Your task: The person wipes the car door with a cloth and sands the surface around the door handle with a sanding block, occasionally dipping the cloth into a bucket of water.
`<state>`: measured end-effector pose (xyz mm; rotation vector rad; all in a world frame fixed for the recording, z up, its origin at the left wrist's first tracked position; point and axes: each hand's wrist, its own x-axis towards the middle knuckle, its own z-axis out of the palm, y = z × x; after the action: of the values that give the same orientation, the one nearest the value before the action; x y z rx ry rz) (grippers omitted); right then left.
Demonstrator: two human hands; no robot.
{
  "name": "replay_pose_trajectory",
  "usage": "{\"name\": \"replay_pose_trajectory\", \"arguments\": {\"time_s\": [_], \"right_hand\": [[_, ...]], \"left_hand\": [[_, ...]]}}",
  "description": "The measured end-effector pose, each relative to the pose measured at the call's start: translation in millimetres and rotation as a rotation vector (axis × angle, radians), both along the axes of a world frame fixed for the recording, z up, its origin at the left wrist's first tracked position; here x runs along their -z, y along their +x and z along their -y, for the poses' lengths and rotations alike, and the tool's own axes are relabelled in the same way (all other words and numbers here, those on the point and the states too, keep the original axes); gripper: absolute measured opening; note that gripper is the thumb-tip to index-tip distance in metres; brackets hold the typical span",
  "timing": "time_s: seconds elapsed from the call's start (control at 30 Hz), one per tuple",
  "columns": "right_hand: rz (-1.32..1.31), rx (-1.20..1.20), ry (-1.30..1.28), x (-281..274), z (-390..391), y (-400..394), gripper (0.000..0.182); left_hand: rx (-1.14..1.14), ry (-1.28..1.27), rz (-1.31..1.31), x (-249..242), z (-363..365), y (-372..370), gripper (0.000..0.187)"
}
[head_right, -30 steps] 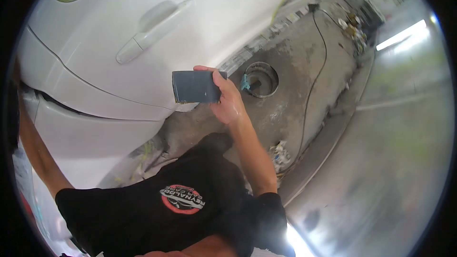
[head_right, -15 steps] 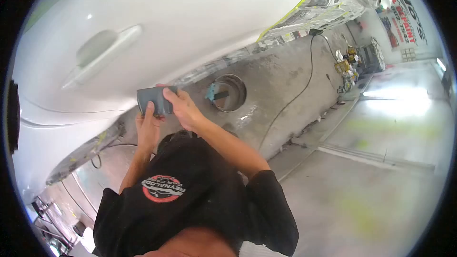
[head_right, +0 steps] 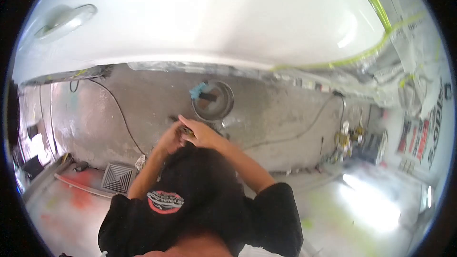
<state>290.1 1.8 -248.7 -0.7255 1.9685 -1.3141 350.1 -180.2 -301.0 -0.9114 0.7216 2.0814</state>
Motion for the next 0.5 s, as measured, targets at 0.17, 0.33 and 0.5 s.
{"name": "replay_pose_trajectory", "arguments": {"time_s": [0.17,0.33,0.5], "right_hand": [[0.121,0.133,0.278,112.3,-48.0,23.9,0.051],[0.176,0.144,0.532,192.5,-108.4,12.4,0.049],[0.156,-0.157,0.646,303.3,-132.8,-39.5,0.055]], "left_hand": [[0.546,-0.823,-0.464,120.6,-40.3,85.0,0.061],[1.42,-0.899,-0.921,130.1,-71.8,138.8,0.052],[0.779,-0.746,-0.342,83.8,-145.2,181.6,0.049]]}}
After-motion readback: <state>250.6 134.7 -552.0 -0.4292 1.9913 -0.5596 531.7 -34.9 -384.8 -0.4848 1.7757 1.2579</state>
